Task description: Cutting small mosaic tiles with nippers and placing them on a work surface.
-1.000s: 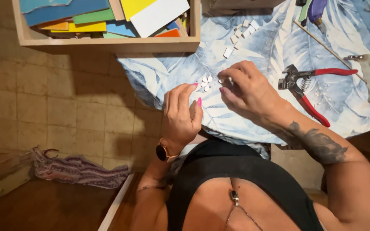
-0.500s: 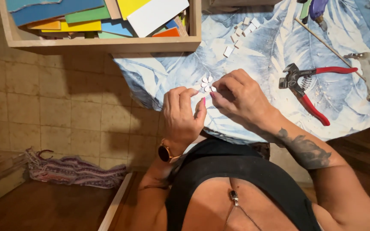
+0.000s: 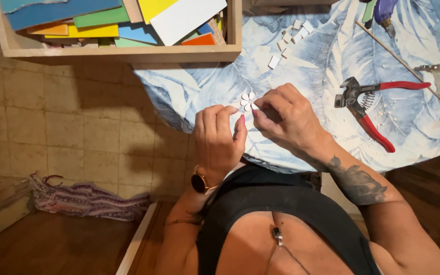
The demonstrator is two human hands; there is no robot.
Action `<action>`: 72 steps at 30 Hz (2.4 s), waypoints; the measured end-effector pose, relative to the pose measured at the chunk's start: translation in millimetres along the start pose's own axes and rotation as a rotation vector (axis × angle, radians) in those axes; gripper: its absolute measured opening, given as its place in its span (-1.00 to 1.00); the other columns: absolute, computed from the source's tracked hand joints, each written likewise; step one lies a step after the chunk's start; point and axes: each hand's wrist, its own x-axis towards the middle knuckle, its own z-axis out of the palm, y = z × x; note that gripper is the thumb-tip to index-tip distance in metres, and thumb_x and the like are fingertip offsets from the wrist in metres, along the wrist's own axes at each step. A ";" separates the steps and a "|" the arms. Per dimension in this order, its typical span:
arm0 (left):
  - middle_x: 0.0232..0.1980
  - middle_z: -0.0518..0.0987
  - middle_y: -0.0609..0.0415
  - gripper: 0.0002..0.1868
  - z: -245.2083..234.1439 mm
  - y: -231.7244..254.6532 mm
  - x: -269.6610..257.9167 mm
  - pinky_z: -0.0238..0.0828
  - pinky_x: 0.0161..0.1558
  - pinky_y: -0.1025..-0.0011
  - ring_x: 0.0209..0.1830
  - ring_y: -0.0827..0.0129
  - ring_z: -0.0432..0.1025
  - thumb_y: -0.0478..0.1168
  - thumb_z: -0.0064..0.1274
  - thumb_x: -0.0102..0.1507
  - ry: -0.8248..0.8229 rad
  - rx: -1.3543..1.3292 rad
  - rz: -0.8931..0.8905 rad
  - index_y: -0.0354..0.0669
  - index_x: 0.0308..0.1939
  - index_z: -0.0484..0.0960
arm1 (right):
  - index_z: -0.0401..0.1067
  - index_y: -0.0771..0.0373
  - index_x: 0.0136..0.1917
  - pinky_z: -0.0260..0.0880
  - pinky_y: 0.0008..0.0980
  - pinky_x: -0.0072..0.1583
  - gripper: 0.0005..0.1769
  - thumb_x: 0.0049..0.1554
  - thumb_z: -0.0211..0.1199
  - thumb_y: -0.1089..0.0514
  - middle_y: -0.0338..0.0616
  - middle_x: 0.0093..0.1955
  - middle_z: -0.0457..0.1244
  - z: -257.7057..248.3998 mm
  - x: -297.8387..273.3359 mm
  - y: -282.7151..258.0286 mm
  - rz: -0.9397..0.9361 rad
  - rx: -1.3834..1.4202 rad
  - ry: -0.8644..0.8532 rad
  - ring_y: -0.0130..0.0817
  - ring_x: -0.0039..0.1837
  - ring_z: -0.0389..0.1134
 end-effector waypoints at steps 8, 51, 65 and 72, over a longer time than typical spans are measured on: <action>-0.40 0.27 0.01 -0.85 4.2 -1.2 -2.7 0.23 -0.36 0.35 -0.42 0.21 0.27 -0.29 -0.04 0.05 -0.009 0.023 -0.013 -0.27 -0.34 0.40 | 0.37 0.32 -0.25 0.28 -0.42 -0.21 -0.85 -0.04 0.22 0.18 -0.10 -0.34 0.16 -1.2 3.1 -2.2 -0.004 0.011 0.009 -0.24 -0.24 0.21; -0.41 0.26 0.07 -0.84 6.1 4.6 1.9 0.23 -0.38 0.38 -0.44 0.28 0.24 -0.27 -0.04 0.04 -0.004 0.056 -0.082 -0.22 -0.33 0.41 | 0.38 0.31 -0.27 0.27 -0.44 -0.22 -0.83 -0.03 0.20 0.14 -0.13 -0.36 0.16 -2.0 5.5 -1.9 -0.020 0.017 0.021 -0.26 -0.27 0.21; -0.41 0.26 0.06 -0.84 6.0 6.0 3.7 0.23 -0.38 0.37 -0.44 0.27 0.25 -0.29 -0.01 0.01 -0.001 0.044 -0.095 -0.21 -0.35 0.41 | 0.38 0.30 -0.27 0.27 -0.44 -0.22 -0.84 -0.02 0.20 0.15 -0.13 -0.36 0.16 -2.5 5.1 -2.8 -0.032 0.012 0.030 -0.26 -0.27 0.21; -0.41 0.26 0.06 -0.84 7.6 5.8 2.6 0.21 -0.38 0.38 -0.45 0.26 0.24 -0.28 -0.02 0.02 0.005 0.047 -0.097 -0.22 -0.35 0.41 | 0.37 0.32 -0.26 0.28 -0.42 -0.22 -0.85 -0.03 0.20 0.17 -0.12 -0.36 0.16 -4.0 7.5 -4.7 -0.038 0.023 0.023 -0.24 -0.26 0.20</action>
